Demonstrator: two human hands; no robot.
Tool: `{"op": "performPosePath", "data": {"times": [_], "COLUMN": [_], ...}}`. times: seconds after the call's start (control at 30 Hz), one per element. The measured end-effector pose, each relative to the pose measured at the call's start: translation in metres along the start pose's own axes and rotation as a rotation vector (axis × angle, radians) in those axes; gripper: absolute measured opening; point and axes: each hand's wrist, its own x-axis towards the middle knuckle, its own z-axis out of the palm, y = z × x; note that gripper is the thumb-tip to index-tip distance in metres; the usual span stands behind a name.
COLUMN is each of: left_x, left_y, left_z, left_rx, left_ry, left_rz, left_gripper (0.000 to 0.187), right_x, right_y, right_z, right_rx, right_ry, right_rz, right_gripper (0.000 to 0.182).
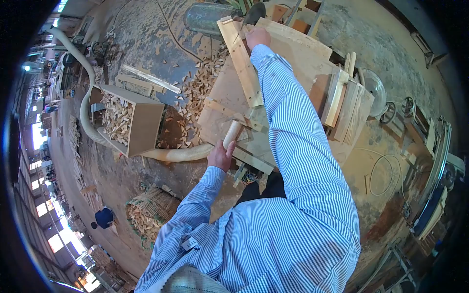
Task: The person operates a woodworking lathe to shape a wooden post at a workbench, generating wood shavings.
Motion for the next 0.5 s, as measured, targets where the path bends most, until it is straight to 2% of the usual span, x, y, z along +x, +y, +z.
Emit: {"op": "performPosePath", "data": {"times": [0.07,0.27,0.33,0.47,0.5], "left_x": [0.005,0.012,0.010,0.003,0.001], "left_y": [0.007,0.008,0.006,0.005,0.006], "left_z": [-0.001,0.006,0.008,0.002,0.004], "left_rx": [-0.039,-0.035,-0.024,-0.007,-0.015], "left_ry": [0.004,0.058,0.047,0.023,0.036], "left_rz": [-0.004,0.018,0.004,-0.023,-0.048], "left_gripper": [0.064,0.063,0.063,0.063,0.063], "right_x": [0.008,0.025,0.012,-0.019,-0.022], "right_y": [0.001,0.021,0.027,0.029,0.031], "right_z": [-0.002,-0.009,-0.020,-0.037,-0.031], "right_rx": [0.005,-0.245,-0.113,-0.036,-0.018], "right_ry": [0.000,-0.052,-0.192,-0.250,-0.169], "right_rz": [-0.007,-0.179,-0.125,-0.089,-0.092], "right_gripper": [0.028,0.028,0.036,0.041,0.044]}}
